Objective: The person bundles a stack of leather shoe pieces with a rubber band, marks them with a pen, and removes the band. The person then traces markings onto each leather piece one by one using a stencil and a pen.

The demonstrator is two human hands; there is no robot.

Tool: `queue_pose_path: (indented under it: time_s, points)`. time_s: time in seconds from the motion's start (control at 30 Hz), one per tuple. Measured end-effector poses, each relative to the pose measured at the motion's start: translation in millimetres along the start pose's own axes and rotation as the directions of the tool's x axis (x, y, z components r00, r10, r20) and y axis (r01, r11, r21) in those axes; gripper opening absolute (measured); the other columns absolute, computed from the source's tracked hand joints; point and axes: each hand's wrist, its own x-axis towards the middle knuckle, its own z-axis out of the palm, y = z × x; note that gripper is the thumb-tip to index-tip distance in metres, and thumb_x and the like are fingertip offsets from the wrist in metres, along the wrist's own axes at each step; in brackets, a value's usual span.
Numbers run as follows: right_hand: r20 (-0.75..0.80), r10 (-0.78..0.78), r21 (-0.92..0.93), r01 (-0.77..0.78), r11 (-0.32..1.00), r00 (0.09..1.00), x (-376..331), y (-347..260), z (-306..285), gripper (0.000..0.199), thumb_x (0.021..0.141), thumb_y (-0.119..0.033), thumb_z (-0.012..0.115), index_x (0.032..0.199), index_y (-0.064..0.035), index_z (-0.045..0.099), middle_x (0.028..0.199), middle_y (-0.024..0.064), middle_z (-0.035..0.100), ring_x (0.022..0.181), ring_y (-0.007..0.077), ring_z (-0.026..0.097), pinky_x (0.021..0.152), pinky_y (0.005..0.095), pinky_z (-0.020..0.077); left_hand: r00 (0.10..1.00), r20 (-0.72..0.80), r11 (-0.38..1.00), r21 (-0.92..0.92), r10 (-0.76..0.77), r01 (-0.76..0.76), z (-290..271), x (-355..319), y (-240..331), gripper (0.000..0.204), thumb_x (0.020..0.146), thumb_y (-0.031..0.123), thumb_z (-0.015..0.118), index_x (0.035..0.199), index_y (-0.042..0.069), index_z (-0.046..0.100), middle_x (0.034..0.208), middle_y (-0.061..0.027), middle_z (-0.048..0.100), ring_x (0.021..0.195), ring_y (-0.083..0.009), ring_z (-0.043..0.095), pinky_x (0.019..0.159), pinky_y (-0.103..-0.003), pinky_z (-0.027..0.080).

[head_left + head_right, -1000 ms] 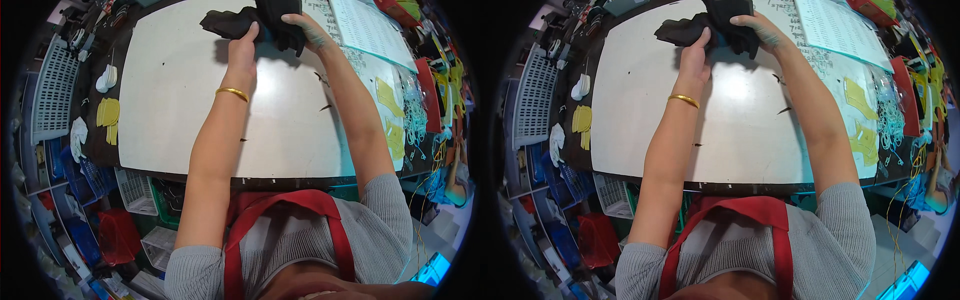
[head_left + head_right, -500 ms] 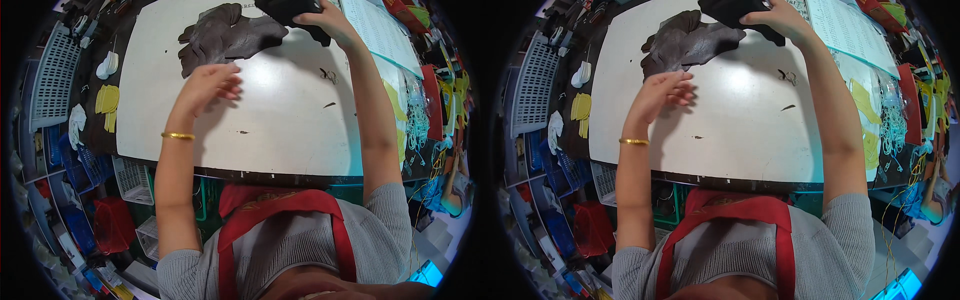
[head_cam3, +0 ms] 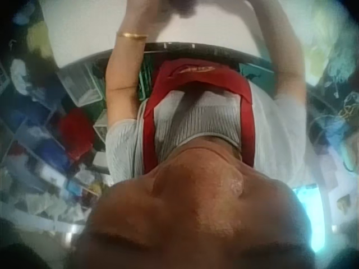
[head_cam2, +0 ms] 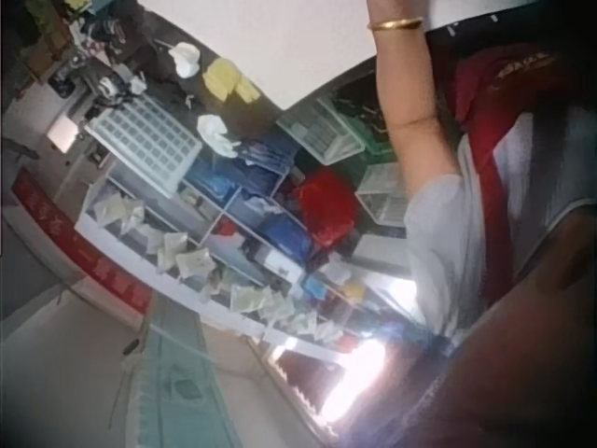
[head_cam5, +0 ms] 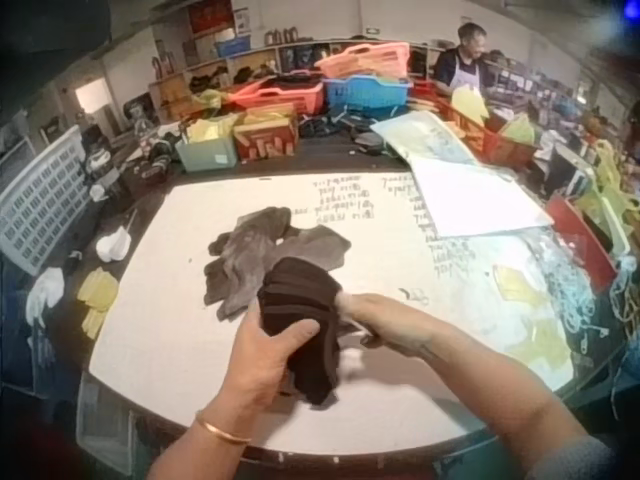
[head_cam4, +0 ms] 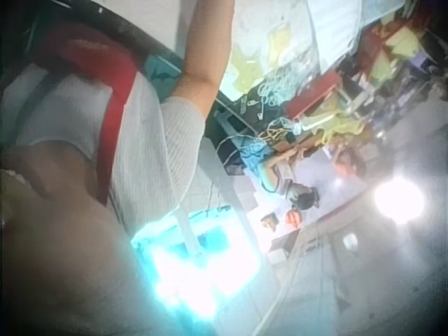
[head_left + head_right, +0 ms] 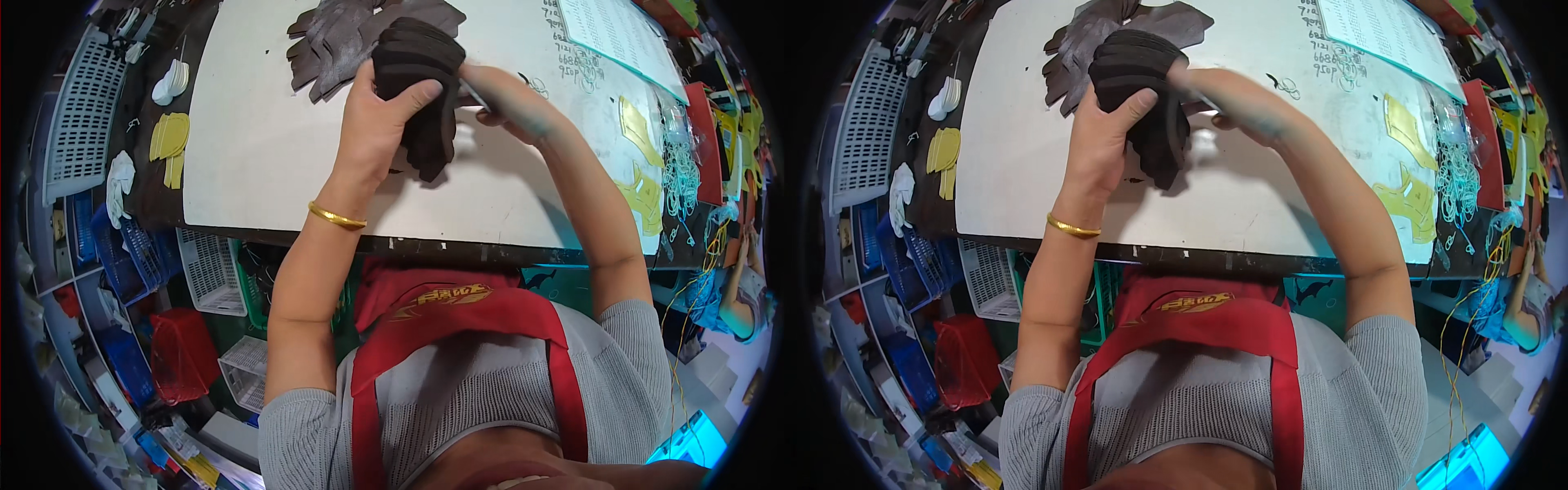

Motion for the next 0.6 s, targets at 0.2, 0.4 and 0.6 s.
queue_pose_path:
  time_s: [0.2, 0.4, 0.6]
  points:
    - [0.083, 0.181, 0.562, -0.196, 0.804, 0.98, -19.6, 18.4, 1.2, 0.081, 0.094, -0.068, 0.056, 0.128, 0.005, 0.057, 0.118, 0.0169, 0.069, 0.082, 0.0188, 0.074, 0.066, 0.0254, 0.06, 0.521, 0.697, 0.195, 0.495, 0.492, -0.847, -8.6, -7.7, 9.6, 0.05, 0.066, 0.007, 0.077, 0.111, 0.023, 0.062, 0.127, -0.0035, 0.058, 0.124, -0.0315, 0.052, 0.11, -0.05, 0.033]
    - [-0.009, 0.03, 0.54, -0.02, 0.841, 1.0, -32.3, 31.1, 12.7, 0.055, 0.086, -0.035, 0.078, 0.124, -0.0002, 0.062, 0.112, 0.0085, 0.069, 0.105, 0.0159, 0.065, 0.094, 0.0308, 0.0526, 0.797, 0.442, 0.245, 0.789, 0.411, -0.564, -37.9, -23.7, 15.0, 0.07, 0.079, 0.003, 0.073, 0.143, 0.016, 0.049, 0.144, -0.0166, 0.044, 0.142, -0.0361, 0.035, 0.117, -0.047, 0.031]
    - [-0.321, -0.078, 0.508, 0.241, 0.827, 0.944, -16.7, 30.9, 45.2, 0.047, 0.083, -0.017, 0.081, 0.123, -0.0036, 0.062, 0.112, 0.0063, 0.068, 0.104, 0.0156, 0.065, 0.094, 0.0299, 0.0517, 0.963, 0.2, 0.756, 0.655, -0.179, 0.005, -11.8, 12.7, 6.9, 0.097, 0.076, 0.036, 0.087, 0.147, -0.007, 0.035, 0.131, -0.021, 0.059, 0.119, -0.0279, 0.059, 0.103, -0.035, 0.047]
